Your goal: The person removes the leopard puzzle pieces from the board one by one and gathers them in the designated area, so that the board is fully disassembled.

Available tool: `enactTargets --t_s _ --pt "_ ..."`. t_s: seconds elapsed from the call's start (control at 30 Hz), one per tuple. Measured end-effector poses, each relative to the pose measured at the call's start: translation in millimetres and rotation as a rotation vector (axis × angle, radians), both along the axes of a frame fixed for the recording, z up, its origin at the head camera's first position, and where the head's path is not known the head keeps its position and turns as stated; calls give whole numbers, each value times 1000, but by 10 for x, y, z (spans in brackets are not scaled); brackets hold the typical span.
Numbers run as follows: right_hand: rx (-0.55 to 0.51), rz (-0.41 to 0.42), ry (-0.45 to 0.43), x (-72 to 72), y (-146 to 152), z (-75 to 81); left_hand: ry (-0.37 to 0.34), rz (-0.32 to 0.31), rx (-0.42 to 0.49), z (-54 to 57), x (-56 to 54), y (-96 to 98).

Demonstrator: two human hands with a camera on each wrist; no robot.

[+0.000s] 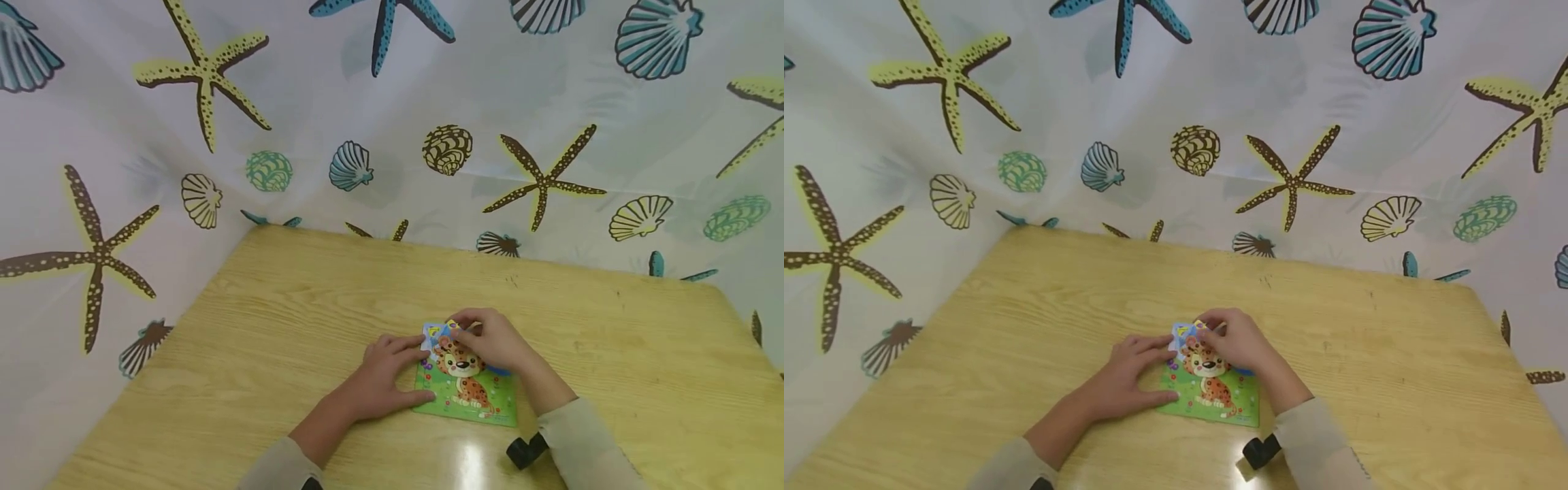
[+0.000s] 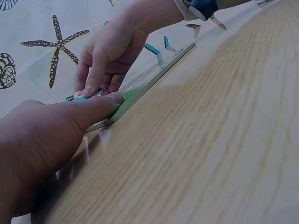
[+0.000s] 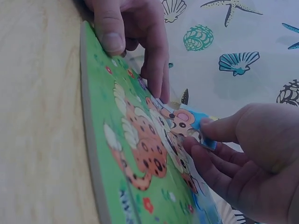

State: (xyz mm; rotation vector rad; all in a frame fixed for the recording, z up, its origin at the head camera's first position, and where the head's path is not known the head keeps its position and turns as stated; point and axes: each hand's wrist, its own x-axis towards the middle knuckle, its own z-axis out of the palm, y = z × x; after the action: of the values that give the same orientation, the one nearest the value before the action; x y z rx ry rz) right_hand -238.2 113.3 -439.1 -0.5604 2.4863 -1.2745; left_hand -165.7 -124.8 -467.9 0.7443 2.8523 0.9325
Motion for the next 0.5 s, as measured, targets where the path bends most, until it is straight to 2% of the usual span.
enactTargets --t_s 0.2,0.5 --pt "-95 -8 -53 54 111 -9 24 4 -1 -44 -44 44" --pt "-223 -155 -164 181 148 -60 18 -1 19 -50 -32 18"
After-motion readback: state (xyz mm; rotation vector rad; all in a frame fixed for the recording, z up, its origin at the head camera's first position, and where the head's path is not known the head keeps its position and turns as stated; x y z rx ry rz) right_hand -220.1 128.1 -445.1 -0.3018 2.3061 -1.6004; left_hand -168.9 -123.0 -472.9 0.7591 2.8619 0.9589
